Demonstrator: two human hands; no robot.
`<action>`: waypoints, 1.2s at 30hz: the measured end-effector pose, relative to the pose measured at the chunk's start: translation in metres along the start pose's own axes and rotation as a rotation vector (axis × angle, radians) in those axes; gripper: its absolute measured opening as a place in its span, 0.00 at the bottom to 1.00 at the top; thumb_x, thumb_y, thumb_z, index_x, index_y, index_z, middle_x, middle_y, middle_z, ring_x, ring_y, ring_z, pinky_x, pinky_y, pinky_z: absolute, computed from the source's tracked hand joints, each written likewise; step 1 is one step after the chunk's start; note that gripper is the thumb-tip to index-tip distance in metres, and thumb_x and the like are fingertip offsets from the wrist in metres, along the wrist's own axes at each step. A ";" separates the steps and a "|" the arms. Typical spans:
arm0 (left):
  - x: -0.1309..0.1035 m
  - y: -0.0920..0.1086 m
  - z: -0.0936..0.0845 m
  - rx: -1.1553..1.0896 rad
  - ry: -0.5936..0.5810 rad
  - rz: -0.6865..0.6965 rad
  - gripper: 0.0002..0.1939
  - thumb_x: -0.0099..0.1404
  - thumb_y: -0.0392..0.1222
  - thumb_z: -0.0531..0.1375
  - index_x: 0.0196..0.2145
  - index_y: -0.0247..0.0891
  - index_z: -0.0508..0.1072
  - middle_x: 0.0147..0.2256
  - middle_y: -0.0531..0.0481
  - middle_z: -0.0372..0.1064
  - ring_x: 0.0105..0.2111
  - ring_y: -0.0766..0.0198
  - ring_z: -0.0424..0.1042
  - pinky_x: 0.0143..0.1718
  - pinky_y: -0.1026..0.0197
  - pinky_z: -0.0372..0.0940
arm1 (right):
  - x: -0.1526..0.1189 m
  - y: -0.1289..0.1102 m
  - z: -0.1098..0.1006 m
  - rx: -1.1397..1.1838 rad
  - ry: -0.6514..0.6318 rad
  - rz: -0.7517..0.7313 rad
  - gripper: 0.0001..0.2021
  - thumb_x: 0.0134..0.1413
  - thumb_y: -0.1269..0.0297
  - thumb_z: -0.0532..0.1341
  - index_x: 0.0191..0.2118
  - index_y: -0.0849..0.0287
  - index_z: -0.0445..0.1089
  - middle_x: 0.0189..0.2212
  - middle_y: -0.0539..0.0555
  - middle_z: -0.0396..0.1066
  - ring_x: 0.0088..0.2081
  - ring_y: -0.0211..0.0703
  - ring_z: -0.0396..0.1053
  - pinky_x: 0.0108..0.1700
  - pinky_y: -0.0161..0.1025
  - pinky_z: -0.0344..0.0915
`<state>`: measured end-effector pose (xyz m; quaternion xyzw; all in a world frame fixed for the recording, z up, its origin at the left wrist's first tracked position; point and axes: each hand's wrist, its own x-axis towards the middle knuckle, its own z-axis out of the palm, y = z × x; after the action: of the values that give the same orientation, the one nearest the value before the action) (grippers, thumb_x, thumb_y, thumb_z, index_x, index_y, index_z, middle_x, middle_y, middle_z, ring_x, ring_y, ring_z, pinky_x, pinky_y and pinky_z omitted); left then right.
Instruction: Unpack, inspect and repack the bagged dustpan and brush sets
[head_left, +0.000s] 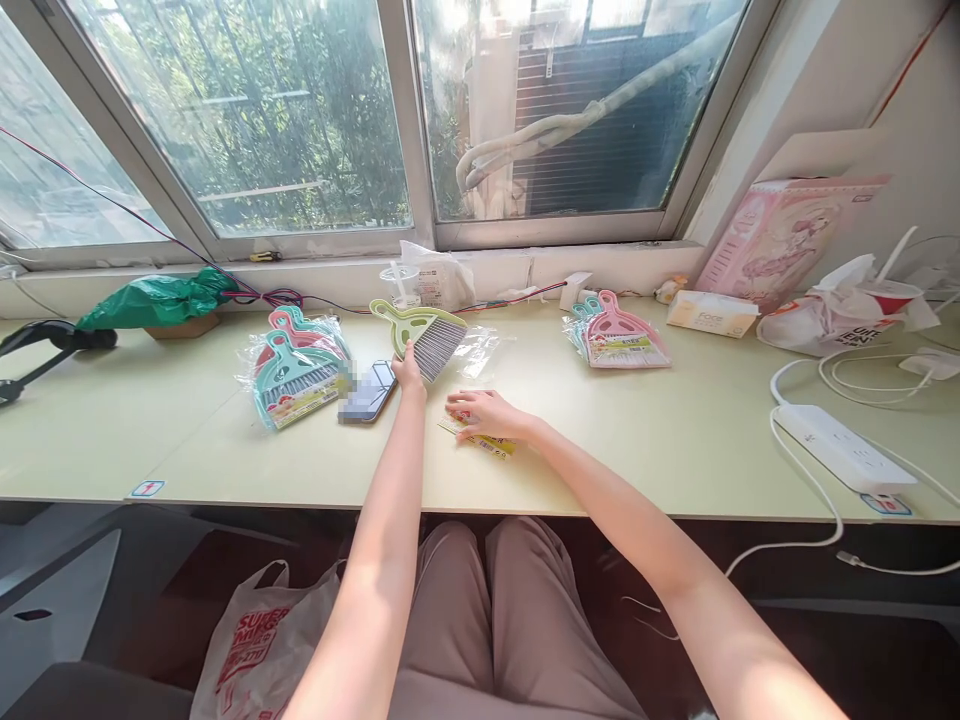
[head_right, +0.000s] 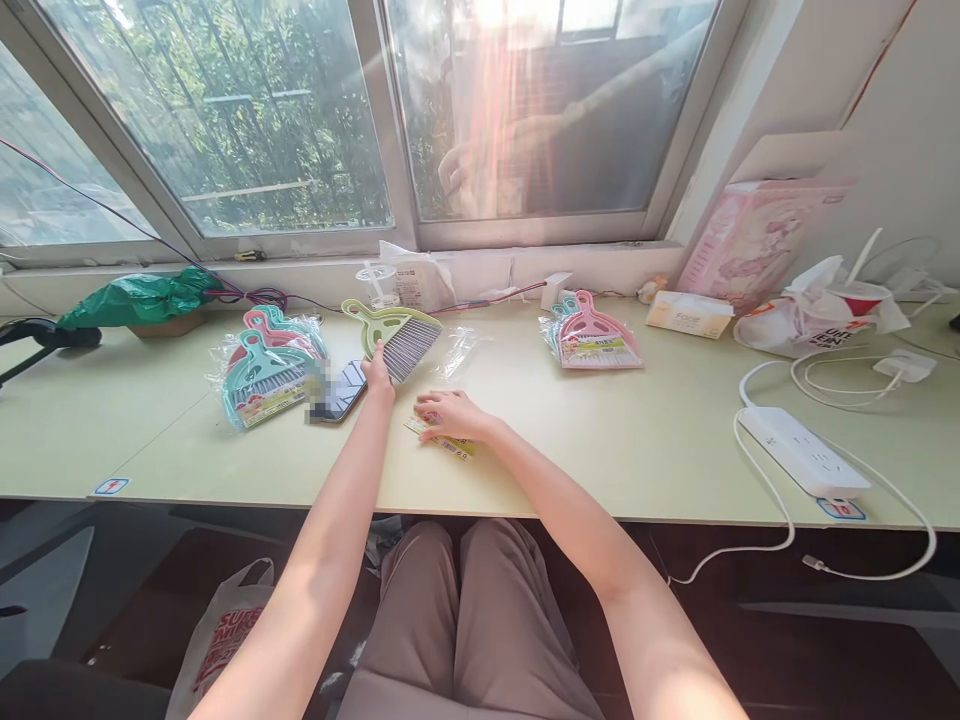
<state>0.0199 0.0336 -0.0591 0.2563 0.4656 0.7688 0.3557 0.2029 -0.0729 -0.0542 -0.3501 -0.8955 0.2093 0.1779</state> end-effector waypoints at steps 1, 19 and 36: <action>0.001 0.000 0.000 -0.001 0.008 -0.003 0.16 0.62 0.53 0.66 0.38 0.38 0.72 0.40 0.45 0.75 0.43 0.61 0.76 0.51 0.57 0.69 | -0.001 0.008 -0.004 0.030 -0.008 0.021 0.31 0.53 0.52 0.70 0.62 0.51 0.69 0.67 0.61 0.60 0.69 0.61 0.54 0.69 0.56 0.51; 0.002 -0.003 0.000 0.053 0.011 -0.067 0.16 0.58 0.52 0.68 0.35 0.38 0.70 0.37 0.48 0.73 0.36 0.64 0.73 0.43 0.60 0.68 | -0.014 0.005 -0.037 0.094 -0.230 0.005 0.13 0.41 0.62 0.76 0.37 0.49 0.81 0.53 0.55 0.71 0.58 0.57 0.67 0.60 0.49 0.63; -0.018 0.002 0.013 0.110 -0.174 -0.044 0.16 0.57 0.48 0.70 0.38 0.36 0.74 0.36 0.46 0.74 0.38 0.60 0.75 0.46 0.56 0.70 | -0.022 0.040 -0.056 0.312 0.196 0.344 0.05 0.37 0.68 0.70 0.25 0.57 0.75 0.28 0.50 0.75 0.36 0.43 0.72 0.39 0.36 0.66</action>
<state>0.0394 0.0253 -0.0527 0.3309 0.4801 0.7090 0.3968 0.2667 -0.0478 -0.0305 -0.4842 -0.7583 0.3371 0.2773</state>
